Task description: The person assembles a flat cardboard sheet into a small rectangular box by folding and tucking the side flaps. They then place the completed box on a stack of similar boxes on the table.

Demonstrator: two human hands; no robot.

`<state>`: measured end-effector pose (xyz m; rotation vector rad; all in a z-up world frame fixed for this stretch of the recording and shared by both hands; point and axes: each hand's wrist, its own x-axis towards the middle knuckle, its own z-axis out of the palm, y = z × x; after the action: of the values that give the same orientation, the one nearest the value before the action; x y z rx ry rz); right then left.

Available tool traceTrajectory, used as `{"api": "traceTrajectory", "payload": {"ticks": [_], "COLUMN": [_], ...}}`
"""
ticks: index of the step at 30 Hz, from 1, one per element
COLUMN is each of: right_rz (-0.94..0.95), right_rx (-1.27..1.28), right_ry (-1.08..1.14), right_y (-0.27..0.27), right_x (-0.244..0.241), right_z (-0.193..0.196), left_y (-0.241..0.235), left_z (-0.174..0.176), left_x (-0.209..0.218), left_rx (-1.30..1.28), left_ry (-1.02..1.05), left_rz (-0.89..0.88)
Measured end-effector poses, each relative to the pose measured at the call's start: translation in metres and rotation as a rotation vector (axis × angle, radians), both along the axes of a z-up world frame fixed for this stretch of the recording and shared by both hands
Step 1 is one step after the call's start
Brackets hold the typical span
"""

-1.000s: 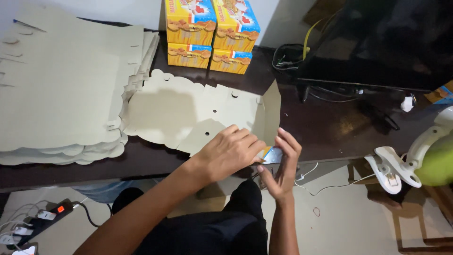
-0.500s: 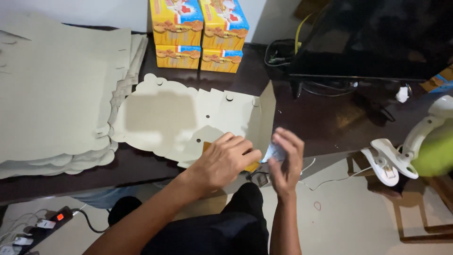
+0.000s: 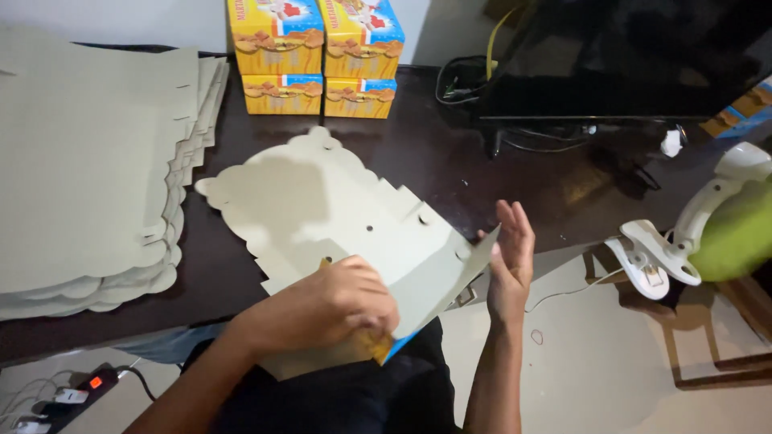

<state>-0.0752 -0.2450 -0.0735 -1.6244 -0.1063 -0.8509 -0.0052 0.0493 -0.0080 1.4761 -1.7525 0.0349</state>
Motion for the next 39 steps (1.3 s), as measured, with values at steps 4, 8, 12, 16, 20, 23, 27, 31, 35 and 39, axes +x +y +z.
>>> {"api": "traceTrajectory", "payload": {"ticks": [4, 8, 12, 16, 20, 23, 27, 31, 35, 39], "right_rz": [0.238, 0.238, 0.183, 0.329, 0.387, 0.395, 0.417, 0.379, 0.371, 0.472], "right_rx": [-0.046, -0.029, -0.057, -0.032, -0.139, -0.183, -0.29, -0.358, -0.45, -0.575], "right_ry": [0.044, -0.058, -0.06, -0.024, 0.02, 0.05, 0.024, 0.09, 0.023, -0.038], "right_y": [-0.023, -0.041, -0.038, -0.04, -0.029, -0.019, -0.011, 0.003, 0.028, 0.068], "right_x": [-0.02, -0.035, -0.041, -0.041, -0.04, -0.04, -0.037, -0.039, -0.034, -0.03], "right_z": [-0.009, -0.024, -0.025, -0.027, -0.02, -0.008, -0.002, -0.001, 0.0, -0.003], "left_y": [0.021, 0.036, 0.046, 0.059, 0.069, 0.072, 0.077, 0.085, 0.092, 0.091], "left_z": [-0.004, -0.005, -0.014, -0.003, -0.006, -0.005, -0.006, -0.005, 0.009, 0.01], "left_x": [-0.003, 0.009, 0.02, 0.02, 0.023, 0.025, 0.033, 0.044, 0.039, 0.008], "left_rx": [-0.003, -0.009, -0.028, 0.013, 0.129, 0.153, 0.147, 0.097, 0.088, 0.005], "left_ry": [0.143, 0.156, -0.093, -0.115, 0.054, 0.163, 0.142, 0.082, 0.018, -0.165], "left_rz": [-0.032, 0.077, 0.295, 0.463, 0.59, 0.623, 0.679, 0.704, 0.864, 1.164]}}
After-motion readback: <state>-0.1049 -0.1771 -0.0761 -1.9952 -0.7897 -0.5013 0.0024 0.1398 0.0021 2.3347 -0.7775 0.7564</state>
